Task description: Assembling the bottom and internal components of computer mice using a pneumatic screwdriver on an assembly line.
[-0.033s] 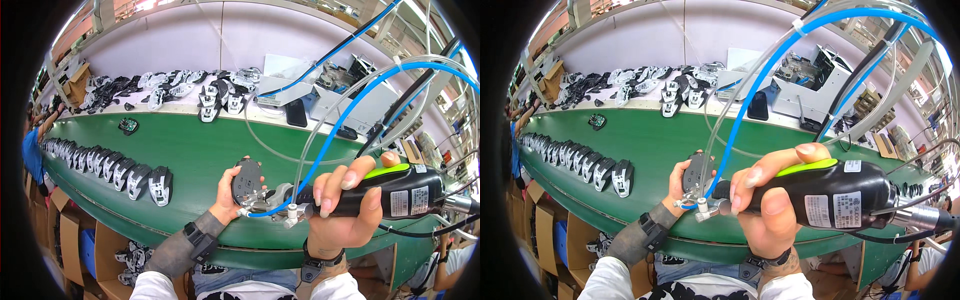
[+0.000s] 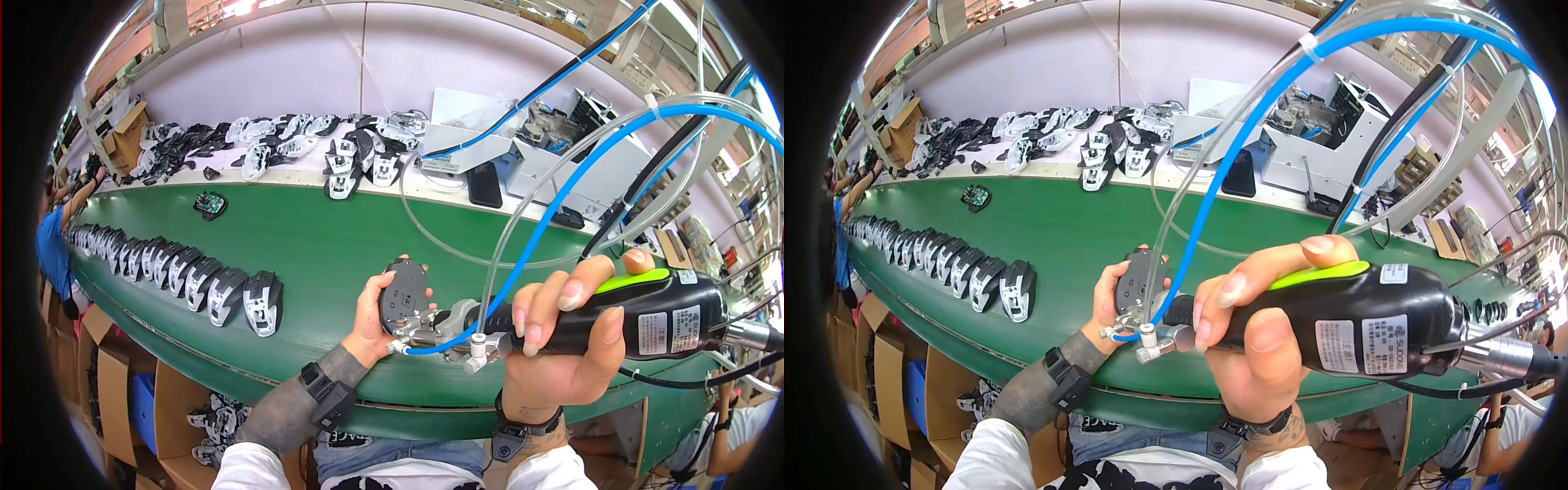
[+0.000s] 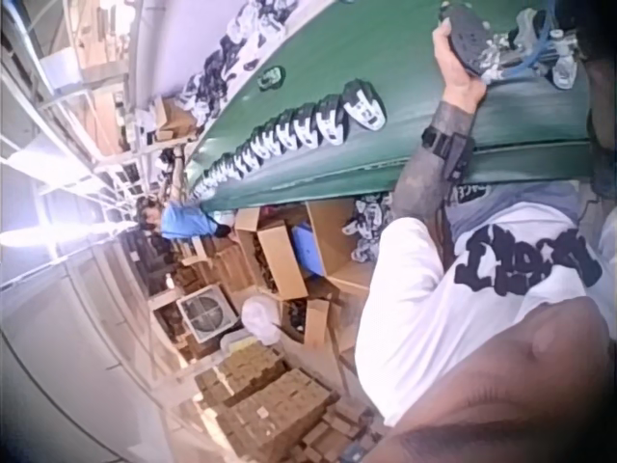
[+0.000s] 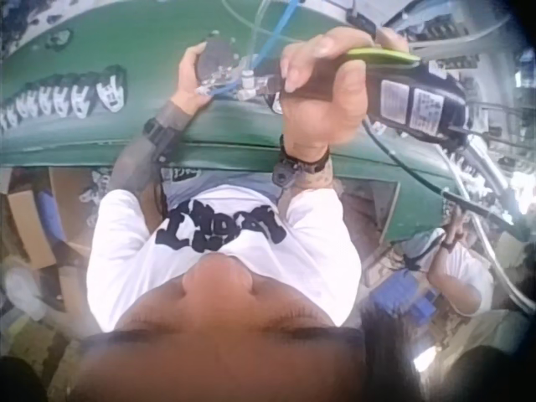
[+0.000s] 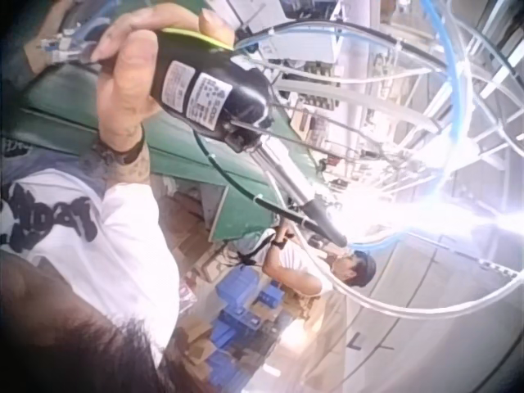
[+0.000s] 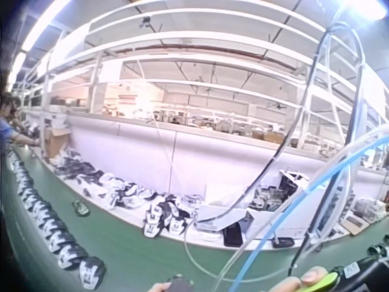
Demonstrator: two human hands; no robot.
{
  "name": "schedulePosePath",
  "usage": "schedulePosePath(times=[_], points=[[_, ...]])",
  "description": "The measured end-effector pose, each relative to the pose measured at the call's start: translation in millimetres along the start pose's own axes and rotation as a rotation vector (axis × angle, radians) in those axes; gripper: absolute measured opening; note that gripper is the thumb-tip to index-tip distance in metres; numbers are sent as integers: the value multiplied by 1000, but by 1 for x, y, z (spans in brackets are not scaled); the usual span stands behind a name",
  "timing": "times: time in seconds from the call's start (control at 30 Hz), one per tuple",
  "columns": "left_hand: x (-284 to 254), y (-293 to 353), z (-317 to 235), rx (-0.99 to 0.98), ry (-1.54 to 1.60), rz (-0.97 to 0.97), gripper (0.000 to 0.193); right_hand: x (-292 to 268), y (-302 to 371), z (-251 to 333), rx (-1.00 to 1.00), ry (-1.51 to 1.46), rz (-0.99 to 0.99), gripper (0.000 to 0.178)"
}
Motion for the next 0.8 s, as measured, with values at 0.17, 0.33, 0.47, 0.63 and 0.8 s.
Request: schedulePosePath(times=[0.17,0.33,0.47,0.63,0.8], points=[[7,4,-1,32,16,1,44,2,2,-1,0,5,25,54],[1,8,0,43,59,-48,45,6,1,-5,11,2,11,53],[-7,7,-15,108,-264,-210,46,9,-10,0,-35,144,135,45],[-12,6,-43,311,-746,-243,51,-2,-22,25,28,165,186,46],[-14,5,-49,357,-991,-269,50,-6,-27,31,50,93,137,47]])
Point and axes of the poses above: each hand's wrist, its own y-axis away from the middle knuckle, its own x-axis out of the palm, z = x × y, the point moved 9 cm from there along -y, towards the middle knuckle, and after that the axes turned 12 degrees about -y, right-handed, at the moved point
